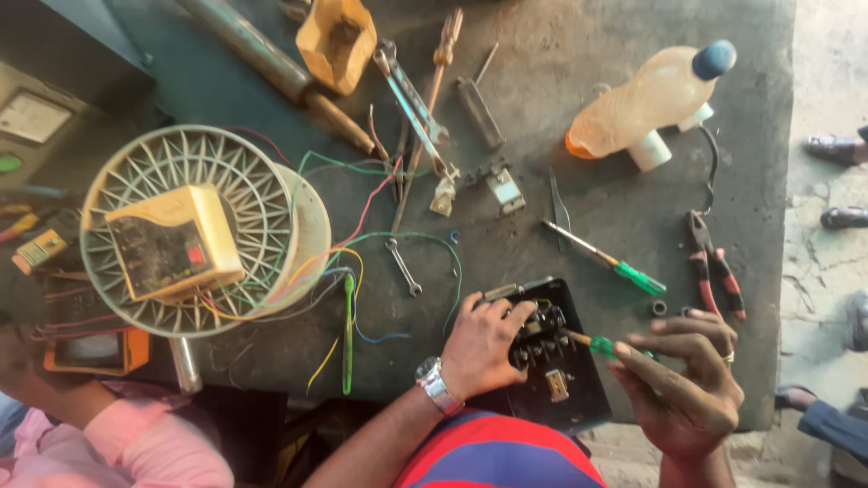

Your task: The person uses a screwdriver to tighten screws on a black electrical component box while handling colored wires. They repeatedly adjust the component and wires on the workbench.

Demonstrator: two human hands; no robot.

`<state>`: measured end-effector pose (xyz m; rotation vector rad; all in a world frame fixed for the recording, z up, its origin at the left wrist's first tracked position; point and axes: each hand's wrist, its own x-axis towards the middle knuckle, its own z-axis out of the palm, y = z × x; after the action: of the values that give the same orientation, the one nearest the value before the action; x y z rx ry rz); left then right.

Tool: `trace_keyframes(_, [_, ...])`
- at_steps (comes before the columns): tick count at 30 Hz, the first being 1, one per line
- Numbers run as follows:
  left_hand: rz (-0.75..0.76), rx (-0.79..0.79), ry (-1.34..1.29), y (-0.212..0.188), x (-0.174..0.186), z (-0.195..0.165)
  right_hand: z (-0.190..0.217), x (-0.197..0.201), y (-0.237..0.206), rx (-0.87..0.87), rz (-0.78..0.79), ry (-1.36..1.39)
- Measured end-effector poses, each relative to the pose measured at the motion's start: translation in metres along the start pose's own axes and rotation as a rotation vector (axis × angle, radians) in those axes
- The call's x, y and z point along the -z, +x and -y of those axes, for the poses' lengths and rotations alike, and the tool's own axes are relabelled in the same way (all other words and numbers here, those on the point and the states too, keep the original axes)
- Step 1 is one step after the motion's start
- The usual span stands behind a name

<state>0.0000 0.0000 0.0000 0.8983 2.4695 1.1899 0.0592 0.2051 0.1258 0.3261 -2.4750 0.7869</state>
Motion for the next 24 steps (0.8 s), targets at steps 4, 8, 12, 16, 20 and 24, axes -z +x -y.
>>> trace_keyframes(4, [-0.004,0.004,-0.003,0.001,0.006,-0.003,-0.002,0.001,0.008,-0.108,0.037,0.134])
trace_keyframes(8, [0.016,0.016,0.008,-0.003,0.006,-0.002,0.002,0.002,0.001,-0.109,0.014,0.009])
trace_keyframes(12, [0.015,0.005,0.026,-0.003,0.008,-0.003,0.0,-0.004,0.005,-0.053,0.006,0.055])
trace_keyframes(16, [0.037,-0.004,0.025,-0.009,0.0,0.004,0.007,-0.003,-0.003,-0.034,0.014,0.07])
trace_keyframes(20, [-0.022,-0.041,0.023,-0.01,-0.011,0.009,0.0,-0.007,-0.007,-0.082,-0.004,0.065])
trace_keyframes(24, [-0.006,-0.019,0.042,-0.01,-0.012,0.006,0.005,-0.005,-0.012,-0.067,0.019,0.131])
